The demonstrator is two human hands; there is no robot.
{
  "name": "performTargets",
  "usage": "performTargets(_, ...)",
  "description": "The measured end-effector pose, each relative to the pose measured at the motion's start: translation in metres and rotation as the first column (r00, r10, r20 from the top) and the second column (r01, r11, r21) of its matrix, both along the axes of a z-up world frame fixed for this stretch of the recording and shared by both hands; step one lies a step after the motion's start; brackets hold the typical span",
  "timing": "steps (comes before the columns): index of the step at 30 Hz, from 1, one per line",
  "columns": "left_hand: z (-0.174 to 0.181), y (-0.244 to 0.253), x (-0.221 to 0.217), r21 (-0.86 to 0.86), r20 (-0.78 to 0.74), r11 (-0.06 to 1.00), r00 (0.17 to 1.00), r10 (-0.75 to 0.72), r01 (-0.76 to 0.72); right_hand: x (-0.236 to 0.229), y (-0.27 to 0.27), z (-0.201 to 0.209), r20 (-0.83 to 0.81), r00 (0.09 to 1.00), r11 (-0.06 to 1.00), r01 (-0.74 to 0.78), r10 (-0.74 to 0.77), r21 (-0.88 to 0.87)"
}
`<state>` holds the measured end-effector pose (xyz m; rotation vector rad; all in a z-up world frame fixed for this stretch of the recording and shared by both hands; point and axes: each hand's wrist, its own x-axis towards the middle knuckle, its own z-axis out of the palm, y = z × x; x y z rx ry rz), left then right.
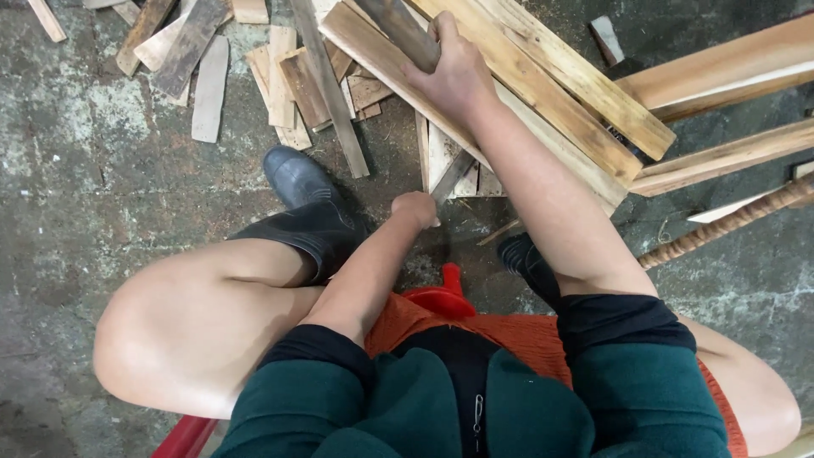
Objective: The person aligns several wooden planks on the floor and secures them together by hammering nails into the wood. They use a hammer to drive the nails and adjust the planks as needed.
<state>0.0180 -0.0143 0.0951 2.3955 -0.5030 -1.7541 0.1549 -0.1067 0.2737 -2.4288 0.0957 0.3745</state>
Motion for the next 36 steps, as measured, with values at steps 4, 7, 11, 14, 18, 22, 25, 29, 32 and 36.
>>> performTargets(4,0.000,0.000,0.002,0.006,-0.014,1.000,1.000,-0.025,0.025,0.014,0.007,-0.012,0.062,0.998,1.000,-0.011,0.011,-0.002)
performTargets(7,-0.001,-0.001,0.003,0.006,-0.024,1.000,0.999,-0.027,0.027,0.017,0.017,-0.005,0.010,1.000,1.000,-0.016,0.016,-0.024)
performTargets(11,-0.008,-0.002,0.004,-0.005,-0.046,0.999,0.998,-0.052,0.051,0.014,0.030,-0.025,0.066,0.994,0.994,-0.094,0.091,0.048)
performTargets(14,-0.017,0.001,0.003,-0.046,-0.059,0.998,0.997,-0.045,0.042,-0.002,0.039,-0.038,0.107,0.971,0.975,-0.203,0.212,-0.090)
performTargets(18,-0.021,0.001,0.001,-0.058,-0.025,0.998,0.999,-0.029,0.027,-0.019,0.063,-0.023,-0.020,0.988,0.970,-0.153,0.152,-0.188)
performTargets(22,-0.010,0.001,0.007,-0.036,-0.069,0.999,0.997,-0.018,0.015,-0.019,0.072,-0.005,-0.142,0.985,0.981,-0.118,0.096,-0.152)
performTargets(25,-0.009,0.005,0.000,-0.037,-0.058,0.999,0.998,-0.018,0.016,-0.007,0.053,0.014,-0.130,0.991,0.999,-0.037,0.032,-0.032)
performTargets(29,-0.005,0.002,0.004,-0.031,-0.020,0.999,1.000,-0.016,0.016,0.023,0.012,0.035,-0.131,0.962,0.965,0.252,-0.242,0.069)
performTargets(32,0.002,-0.003,0.007,0.046,-0.055,0.999,0.998,-0.016,0.019,0.038,-0.030,0.004,-0.064,0.949,0.944,0.315,-0.310,0.095)
performTargets(36,0.000,-0.004,0.009,0.059,-0.081,0.998,0.997,-0.015,0.020,0.033,-0.019,0.009,-0.036,0.965,0.956,0.261,-0.259,0.130)
